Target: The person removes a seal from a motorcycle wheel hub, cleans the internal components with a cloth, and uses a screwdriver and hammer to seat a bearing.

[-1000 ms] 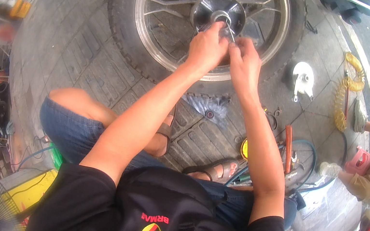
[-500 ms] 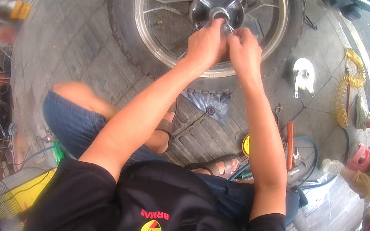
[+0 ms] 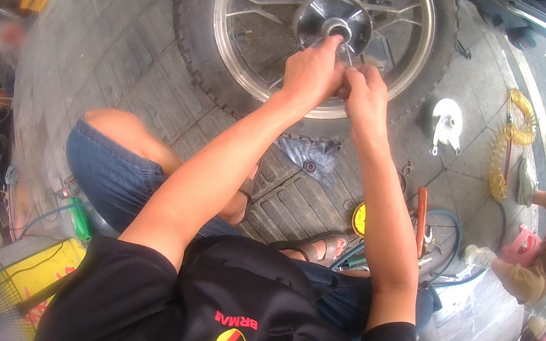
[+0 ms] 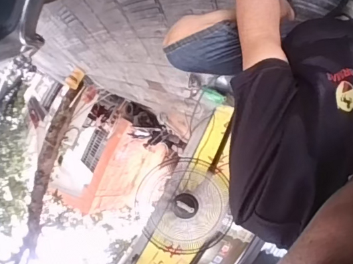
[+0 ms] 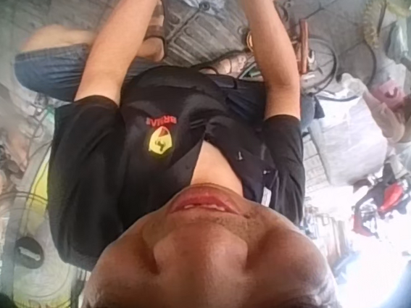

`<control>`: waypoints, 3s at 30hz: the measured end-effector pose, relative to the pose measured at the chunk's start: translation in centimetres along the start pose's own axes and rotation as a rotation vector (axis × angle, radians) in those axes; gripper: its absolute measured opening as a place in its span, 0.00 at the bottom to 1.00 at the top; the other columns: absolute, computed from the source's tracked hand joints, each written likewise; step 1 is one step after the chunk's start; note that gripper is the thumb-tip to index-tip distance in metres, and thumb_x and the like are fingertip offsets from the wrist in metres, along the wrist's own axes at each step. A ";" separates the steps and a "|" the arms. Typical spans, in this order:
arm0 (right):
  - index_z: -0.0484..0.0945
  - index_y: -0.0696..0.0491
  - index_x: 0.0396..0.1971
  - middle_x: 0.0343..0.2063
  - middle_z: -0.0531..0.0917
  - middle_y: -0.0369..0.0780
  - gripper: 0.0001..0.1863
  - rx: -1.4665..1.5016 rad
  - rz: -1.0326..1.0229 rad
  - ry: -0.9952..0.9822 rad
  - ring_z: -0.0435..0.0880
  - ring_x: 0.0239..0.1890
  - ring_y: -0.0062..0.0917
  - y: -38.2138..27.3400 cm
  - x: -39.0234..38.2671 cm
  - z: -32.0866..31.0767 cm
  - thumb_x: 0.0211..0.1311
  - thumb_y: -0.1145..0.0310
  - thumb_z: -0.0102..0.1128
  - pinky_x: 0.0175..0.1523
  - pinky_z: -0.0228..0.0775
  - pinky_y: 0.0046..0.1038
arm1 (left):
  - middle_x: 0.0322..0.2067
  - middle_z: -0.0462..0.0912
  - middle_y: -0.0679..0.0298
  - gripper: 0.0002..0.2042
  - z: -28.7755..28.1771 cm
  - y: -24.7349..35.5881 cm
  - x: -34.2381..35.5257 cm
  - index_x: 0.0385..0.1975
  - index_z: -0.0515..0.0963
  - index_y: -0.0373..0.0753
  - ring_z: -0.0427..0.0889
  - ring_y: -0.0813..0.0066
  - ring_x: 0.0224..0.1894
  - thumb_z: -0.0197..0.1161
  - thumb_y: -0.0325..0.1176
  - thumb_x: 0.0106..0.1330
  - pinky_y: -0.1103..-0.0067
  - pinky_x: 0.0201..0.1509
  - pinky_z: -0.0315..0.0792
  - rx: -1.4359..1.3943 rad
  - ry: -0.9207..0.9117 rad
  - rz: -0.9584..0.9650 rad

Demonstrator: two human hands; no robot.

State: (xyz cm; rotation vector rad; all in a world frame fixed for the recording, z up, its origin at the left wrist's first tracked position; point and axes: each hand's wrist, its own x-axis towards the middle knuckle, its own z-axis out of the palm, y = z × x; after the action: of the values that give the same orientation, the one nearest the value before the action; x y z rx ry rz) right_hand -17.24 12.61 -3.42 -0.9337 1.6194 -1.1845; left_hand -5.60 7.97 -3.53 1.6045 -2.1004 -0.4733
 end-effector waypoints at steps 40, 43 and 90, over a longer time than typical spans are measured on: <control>0.75 0.54 0.53 0.29 0.84 0.39 0.15 -0.067 0.021 -0.057 0.81 0.30 0.19 -3.4 -3.0 -1.6 0.68 0.69 0.52 0.40 0.71 0.25 | 0.42 0.85 0.61 0.12 -18.6 -8.8 9.1 0.47 0.82 0.39 0.82 0.65 0.46 0.64 0.26 0.63 0.73 0.52 0.74 -0.023 0.473 0.654; 0.75 0.54 0.52 0.30 0.82 0.37 0.15 0.097 0.065 -0.101 0.79 0.29 0.18 -2.7 -2.5 -2.1 0.68 0.69 0.52 0.38 0.70 0.23 | 0.47 0.83 0.60 0.17 -21.3 -8.2 12.3 0.53 0.79 0.40 0.79 0.65 0.51 0.65 0.32 0.64 0.72 0.57 0.71 0.037 0.540 0.518; 0.79 0.57 0.32 0.28 0.82 0.40 0.07 0.352 -0.407 -0.052 0.83 0.30 0.27 2.1 4.4 -1.5 0.54 0.75 0.66 0.37 0.74 0.27 | 0.65 0.67 0.49 0.33 -18.4 -5.4 18.0 0.68 0.62 0.34 0.67 0.57 0.67 0.65 0.41 0.66 0.68 0.71 0.58 0.349 0.243 0.401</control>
State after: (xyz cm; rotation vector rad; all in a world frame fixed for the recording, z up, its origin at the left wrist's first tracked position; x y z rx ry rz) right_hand -20.18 9.54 -6.21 -1.0775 1.1542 -1.6448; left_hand 4.85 -10.77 11.64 1.2751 -2.3160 0.2218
